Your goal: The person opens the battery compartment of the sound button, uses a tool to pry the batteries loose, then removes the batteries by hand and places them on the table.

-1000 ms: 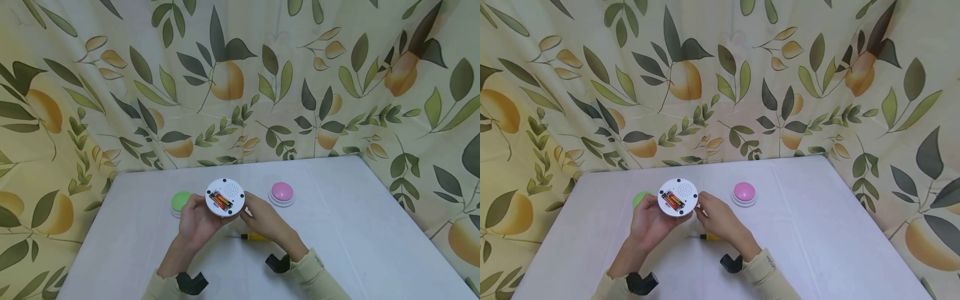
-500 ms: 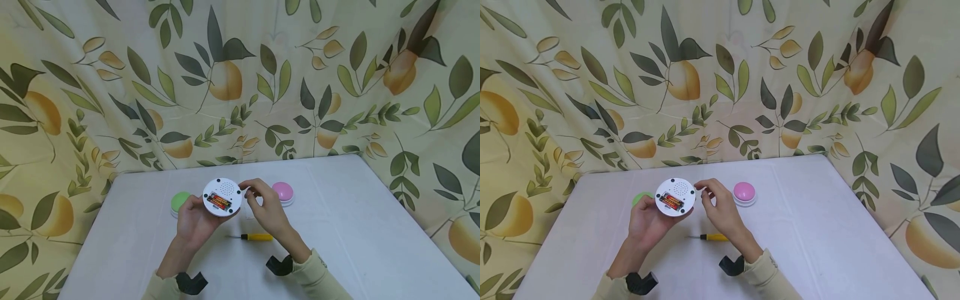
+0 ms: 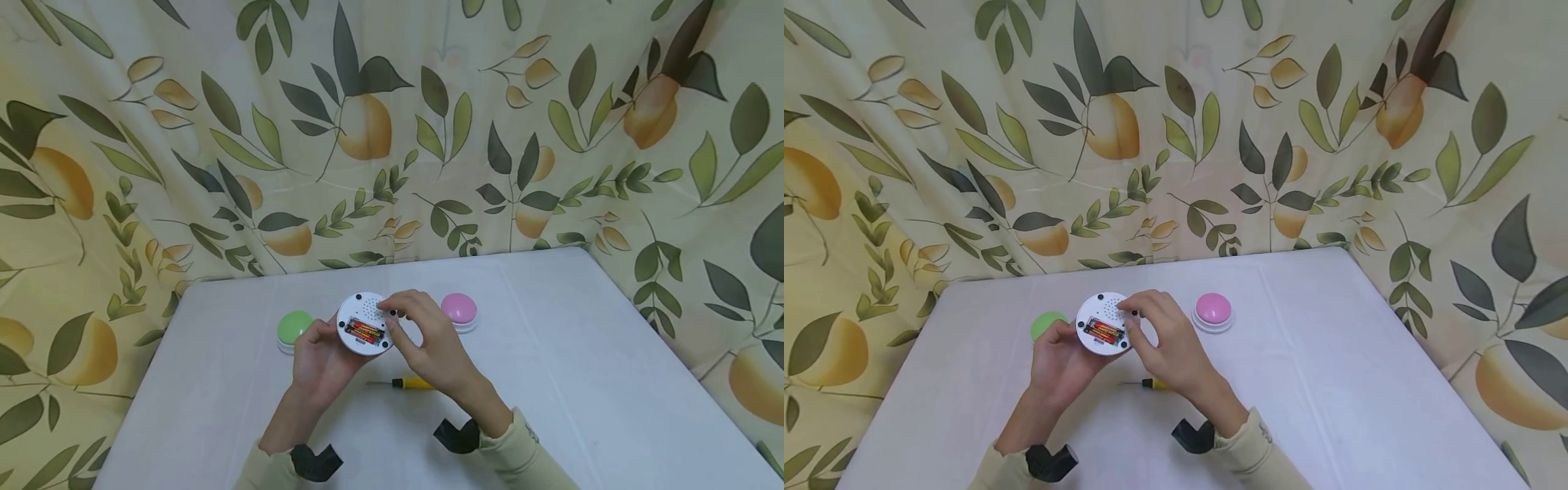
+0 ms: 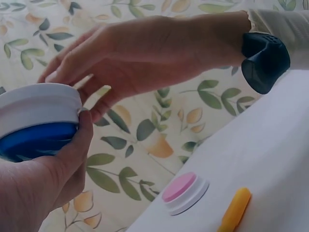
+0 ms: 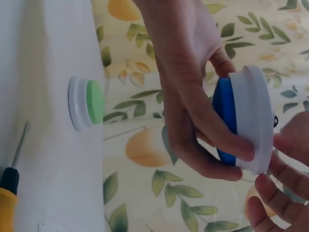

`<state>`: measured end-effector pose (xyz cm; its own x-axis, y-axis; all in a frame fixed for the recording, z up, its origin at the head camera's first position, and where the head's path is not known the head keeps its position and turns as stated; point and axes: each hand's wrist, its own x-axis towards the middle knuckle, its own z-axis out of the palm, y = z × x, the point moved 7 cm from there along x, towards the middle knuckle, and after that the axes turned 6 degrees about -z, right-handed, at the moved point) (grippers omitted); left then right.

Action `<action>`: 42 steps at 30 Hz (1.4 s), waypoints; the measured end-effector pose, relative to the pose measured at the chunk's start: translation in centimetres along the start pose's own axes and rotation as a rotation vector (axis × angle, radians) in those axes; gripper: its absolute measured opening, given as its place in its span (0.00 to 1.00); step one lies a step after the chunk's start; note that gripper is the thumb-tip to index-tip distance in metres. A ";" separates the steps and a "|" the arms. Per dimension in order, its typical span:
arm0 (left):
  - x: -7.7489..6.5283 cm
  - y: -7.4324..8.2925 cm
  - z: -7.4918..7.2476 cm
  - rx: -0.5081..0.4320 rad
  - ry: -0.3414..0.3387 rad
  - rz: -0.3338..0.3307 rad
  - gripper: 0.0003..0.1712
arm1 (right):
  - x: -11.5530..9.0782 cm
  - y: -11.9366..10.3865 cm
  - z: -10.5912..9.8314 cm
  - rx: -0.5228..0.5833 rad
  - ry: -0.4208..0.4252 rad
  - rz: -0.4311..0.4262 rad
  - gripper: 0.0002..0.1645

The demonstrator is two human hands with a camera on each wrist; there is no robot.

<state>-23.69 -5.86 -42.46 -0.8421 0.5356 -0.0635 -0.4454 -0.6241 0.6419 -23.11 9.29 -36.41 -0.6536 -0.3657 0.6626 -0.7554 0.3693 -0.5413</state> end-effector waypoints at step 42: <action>0.3 0.6 -1.1 -0.019 0.055 0.095 0.42 | 0.1 1.8 0.2 -0.052 -0.207 0.016 0.14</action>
<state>-24.52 -6.68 -42.93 -0.8961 0.4416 -0.0455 -0.3680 -0.6815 0.6326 -24.53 9.79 -37.46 -0.6649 -0.5251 0.5312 -0.7452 0.4179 -0.5197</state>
